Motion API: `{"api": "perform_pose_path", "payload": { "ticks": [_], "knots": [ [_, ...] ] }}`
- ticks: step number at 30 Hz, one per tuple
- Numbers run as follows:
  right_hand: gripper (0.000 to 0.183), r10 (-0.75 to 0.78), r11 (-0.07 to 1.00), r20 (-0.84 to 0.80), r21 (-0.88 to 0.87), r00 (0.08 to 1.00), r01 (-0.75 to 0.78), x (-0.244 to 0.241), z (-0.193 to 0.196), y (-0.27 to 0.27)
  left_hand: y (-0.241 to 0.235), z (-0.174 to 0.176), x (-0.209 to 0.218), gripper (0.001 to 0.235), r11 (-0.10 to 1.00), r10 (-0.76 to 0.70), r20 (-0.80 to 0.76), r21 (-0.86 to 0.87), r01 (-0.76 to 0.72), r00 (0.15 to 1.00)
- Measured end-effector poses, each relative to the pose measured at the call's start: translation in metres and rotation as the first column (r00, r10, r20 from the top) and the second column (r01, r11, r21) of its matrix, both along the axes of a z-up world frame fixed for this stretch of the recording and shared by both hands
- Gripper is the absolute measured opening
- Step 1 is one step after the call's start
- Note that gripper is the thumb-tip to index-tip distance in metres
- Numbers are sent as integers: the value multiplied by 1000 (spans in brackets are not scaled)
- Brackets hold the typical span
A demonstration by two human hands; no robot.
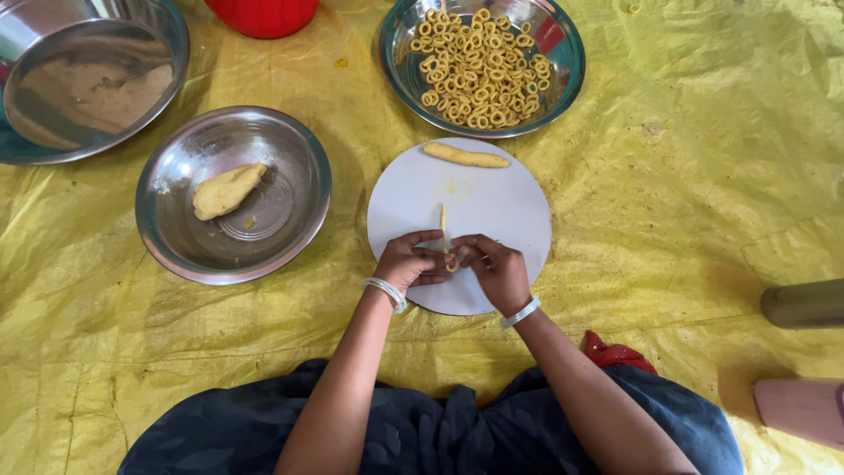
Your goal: The person rolls small pieces of dough into thin ropes on a white board, then joins the ends to form rings. The finished rings are placed into a metal bowl. The process is repeated continuously with new dough pieces.
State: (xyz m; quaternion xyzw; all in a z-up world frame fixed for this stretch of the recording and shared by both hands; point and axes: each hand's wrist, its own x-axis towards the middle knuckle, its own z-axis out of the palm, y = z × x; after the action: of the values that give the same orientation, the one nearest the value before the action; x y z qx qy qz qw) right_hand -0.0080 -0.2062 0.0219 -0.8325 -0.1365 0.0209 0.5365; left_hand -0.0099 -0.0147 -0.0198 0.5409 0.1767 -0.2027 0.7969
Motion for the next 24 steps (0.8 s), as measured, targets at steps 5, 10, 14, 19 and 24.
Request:
{"api": "perform_pose_path", "payload": {
  "ticks": [5,10,14,19,24],
  "knots": [
    [40,117,986,183,-137,976,-93,5,-1,-6,-1,6,-2,77,994,-91,-9,58,92,996],
    [37,252,951,376,-268,892,-156,2,2,-6,0,3,-1,83,986,-140,5,93,139,990],
    [30,260,954,355,-240,898,-181,1,1,-7,8,-7,0,78,975,-216,-25,38,217,976],
    [16,137,990,193,-58,972,-128,12,-20,-12,18,-13,9,77,970,-202,-93,119,212,975],
    [18,36,982,-203,187,979,2,27,-52,-20,26,-10,3,75,956,-246,-51,152,251,968]
  ]
}}
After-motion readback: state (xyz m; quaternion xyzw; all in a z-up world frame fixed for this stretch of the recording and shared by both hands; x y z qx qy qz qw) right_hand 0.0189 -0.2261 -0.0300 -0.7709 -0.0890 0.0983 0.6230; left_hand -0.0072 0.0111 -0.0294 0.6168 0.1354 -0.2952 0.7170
